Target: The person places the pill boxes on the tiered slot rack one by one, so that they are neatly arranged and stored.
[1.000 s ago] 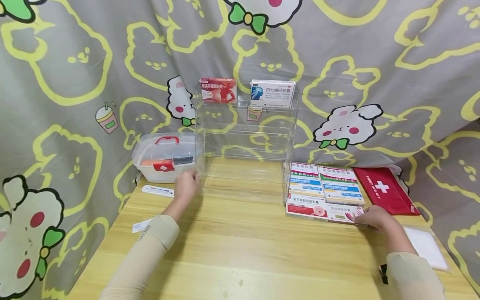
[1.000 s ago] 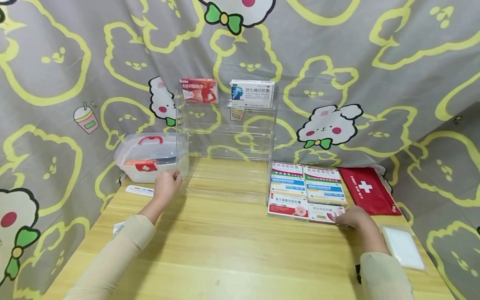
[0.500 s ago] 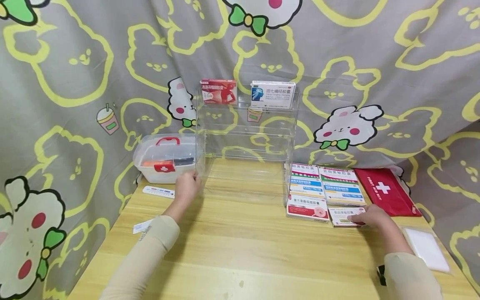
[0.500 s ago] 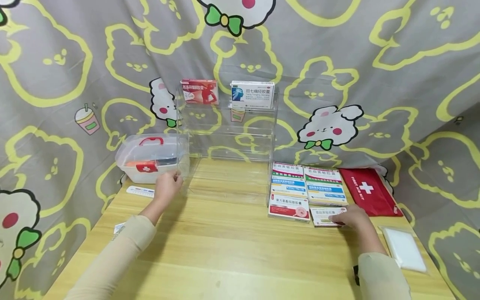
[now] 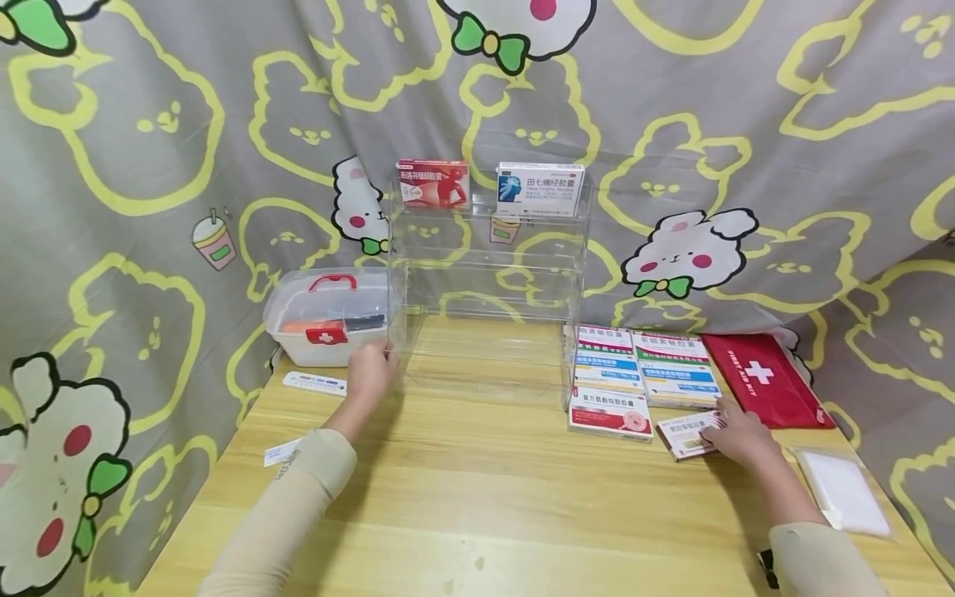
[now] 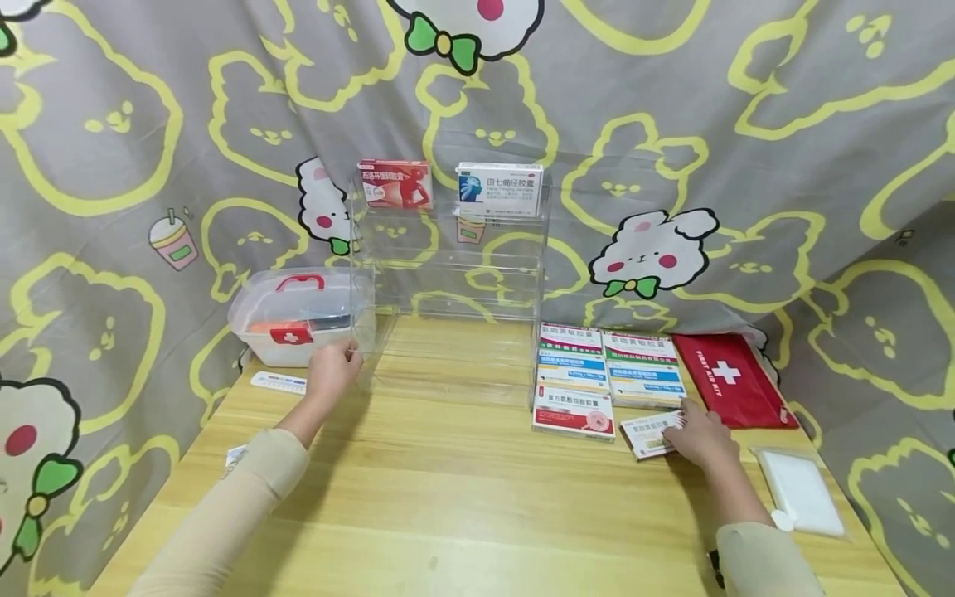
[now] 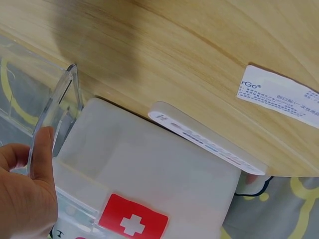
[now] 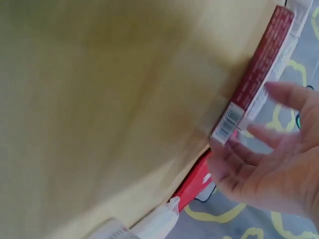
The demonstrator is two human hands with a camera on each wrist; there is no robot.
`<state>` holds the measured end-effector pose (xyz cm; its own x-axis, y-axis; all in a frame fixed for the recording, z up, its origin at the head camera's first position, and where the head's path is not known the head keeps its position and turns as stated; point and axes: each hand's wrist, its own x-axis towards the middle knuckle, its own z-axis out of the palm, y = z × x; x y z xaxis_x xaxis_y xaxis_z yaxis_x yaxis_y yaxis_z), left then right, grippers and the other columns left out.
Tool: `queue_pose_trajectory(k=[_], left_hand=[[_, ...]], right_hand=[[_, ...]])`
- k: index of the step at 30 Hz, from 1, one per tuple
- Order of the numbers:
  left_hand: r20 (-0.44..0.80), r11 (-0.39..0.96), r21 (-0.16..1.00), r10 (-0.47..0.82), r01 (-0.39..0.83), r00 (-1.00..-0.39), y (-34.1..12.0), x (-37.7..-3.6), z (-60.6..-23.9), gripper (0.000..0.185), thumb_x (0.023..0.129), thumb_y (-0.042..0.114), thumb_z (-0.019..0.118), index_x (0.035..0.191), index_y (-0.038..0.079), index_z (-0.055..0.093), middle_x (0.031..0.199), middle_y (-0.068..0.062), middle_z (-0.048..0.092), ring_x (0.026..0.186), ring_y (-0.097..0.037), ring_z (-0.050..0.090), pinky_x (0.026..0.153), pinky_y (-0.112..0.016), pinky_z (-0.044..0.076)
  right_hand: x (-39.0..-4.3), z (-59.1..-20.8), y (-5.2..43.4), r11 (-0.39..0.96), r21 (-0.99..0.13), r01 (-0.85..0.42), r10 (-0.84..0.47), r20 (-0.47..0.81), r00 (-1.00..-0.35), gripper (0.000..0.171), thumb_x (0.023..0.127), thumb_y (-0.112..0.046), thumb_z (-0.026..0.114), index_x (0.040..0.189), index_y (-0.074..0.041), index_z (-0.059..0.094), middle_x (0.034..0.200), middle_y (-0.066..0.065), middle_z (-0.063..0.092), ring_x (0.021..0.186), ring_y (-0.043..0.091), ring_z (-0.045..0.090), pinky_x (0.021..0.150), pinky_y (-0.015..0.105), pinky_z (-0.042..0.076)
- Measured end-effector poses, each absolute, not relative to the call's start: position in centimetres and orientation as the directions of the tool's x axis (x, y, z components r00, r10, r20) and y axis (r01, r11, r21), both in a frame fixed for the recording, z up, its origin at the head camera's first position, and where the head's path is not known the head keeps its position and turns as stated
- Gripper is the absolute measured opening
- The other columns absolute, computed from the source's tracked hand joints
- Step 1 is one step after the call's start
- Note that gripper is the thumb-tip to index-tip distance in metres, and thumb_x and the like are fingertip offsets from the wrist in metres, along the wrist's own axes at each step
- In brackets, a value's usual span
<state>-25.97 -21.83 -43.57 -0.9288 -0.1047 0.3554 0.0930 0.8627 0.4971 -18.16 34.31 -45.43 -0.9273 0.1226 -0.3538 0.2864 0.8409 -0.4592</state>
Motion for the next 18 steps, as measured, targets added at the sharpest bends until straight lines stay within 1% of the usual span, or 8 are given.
queue_pose_trajectory(k=[2,4,6,8,10,12,15,18], left_hand=[[0.343,0.864,0.497,-0.105,0.086,-0.933,-21.78,-25.98,-43.68,0.023,0.082,0.004,0.056,0.06,0.008,0.052,0.058,-0.01,0.055,0.056,-0.026,0.048,0.053,-0.036,0.042],[0.329,0.862,0.501,-0.111,0.074,-0.938,-21.77,-25.93,-43.76,0.023,0.082,0.004,0.056,0.06,0.009,0.051,0.058,-0.009,0.054,0.056,-0.026,0.047,0.053,-0.036,0.041],[0.323,0.861,0.504,-0.116,0.067,-0.939,-21.77,-25.88,-43.79,0.023,0.082,0.004,0.056,0.06,0.009,0.051,0.058,-0.009,0.054,0.056,-0.025,0.047,0.053,-0.036,0.041],[0.325,0.859,0.508,-0.121,0.065,-0.938,-21.77,-25.81,-43.74,0.023,0.082,0.004,0.056,0.06,0.009,0.051,0.058,-0.009,0.053,0.056,-0.025,0.047,0.053,-0.035,0.041],[0.332,0.858,0.509,-0.119,0.071,-0.936,-21.77,-25.78,-43.67,0.023,0.082,0.003,0.056,0.06,0.009,0.051,0.058,-0.009,0.053,0.056,-0.026,0.047,0.052,-0.035,0.04],[0.338,0.859,0.507,-0.119,0.075,-0.934,-21.79,-25.78,-43.66,0.024,0.081,0.003,0.056,0.059,0.009,0.05,0.057,-0.009,0.052,0.055,-0.026,0.047,0.052,-0.035,0.039],[0.348,0.862,0.499,-0.112,0.083,-0.931,-21.79,-25.83,-43.72,0.024,0.081,0.003,0.056,0.059,0.009,0.048,0.056,-0.008,0.05,0.055,-0.025,0.046,0.051,-0.035,0.038],[0.357,0.866,0.49,-0.102,0.094,-0.928,-21.74,-25.91,-43.82,0.025,0.08,0.002,0.055,0.058,0.009,0.047,0.055,-0.008,0.049,0.055,-0.025,0.045,0.051,-0.034,0.037]], right_hand=[[-18.0,-45.21,34.41,0.87,-0.407,0.279,0.113,-0.385,-0.916,0.102,0.081,-0.053,0.061,0.143,0.01,0.009,0.128,0.043,0.019,0.114,0.06,0.019,0.089,0.074,0.02],[-17.95,-45.03,34.36,0.88,-0.369,0.297,0.137,-0.401,-0.906,0.111,0.076,-0.062,0.063,0.142,0.011,0.011,0.126,0.044,0.02,0.113,0.06,0.02,0.087,0.074,0.02],[-17.99,-44.96,34.19,0.891,-0.344,0.295,0.152,-0.387,-0.909,0.114,0.072,-0.062,0.067,0.139,0.014,0.015,0.121,0.043,0.024,0.109,0.059,0.025,0.087,0.072,0.025],[-18.11,-44.92,33.98,0.9,-0.339,0.273,0.142,-0.363,-0.921,0.11,0.069,-0.058,0.071,0.133,0.017,0.022,0.115,0.041,0.029,0.105,0.055,0.031,0.085,0.068,0.032],[-18.22,-44.97,33.83,0.905,-0.348,0.246,0.117,-0.353,-0.928,0.105,0.069,-0.055,0.073,0.13,0.017,0.026,0.113,0.04,0.033,0.102,0.052,0.036,0.084,0.065,0.036],[-18.29,-45.08,33.79,0.91,-0.355,0.214,0.077,-0.362,-0.929,0.105,0.069,-0.056,0.073,0.132,0.015,0.028,0.115,0.041,0.034,0.102,0.051,0.037,0.084,0.065,0.038],[-18.27,-45.24,33.89,0.917,-0.35,0.193,0.041,-0.398,-0.917,0.108,0.069,-0.061,0.07,0.136,0.012,0.028,0.12,0.044,0.033,0.105,0.055,0.036,0.087,0.066,0.035],[-18.15,-45.2,34.33,0.931,-0.335,0.144,-0.008,-0.414,-0.91,0.101,0.071,-0.059,0.069,0.133,0.013,0.035,0.121,0.043,0.038,0.105,0.055,0.039,0.087,0.066,0.036]])
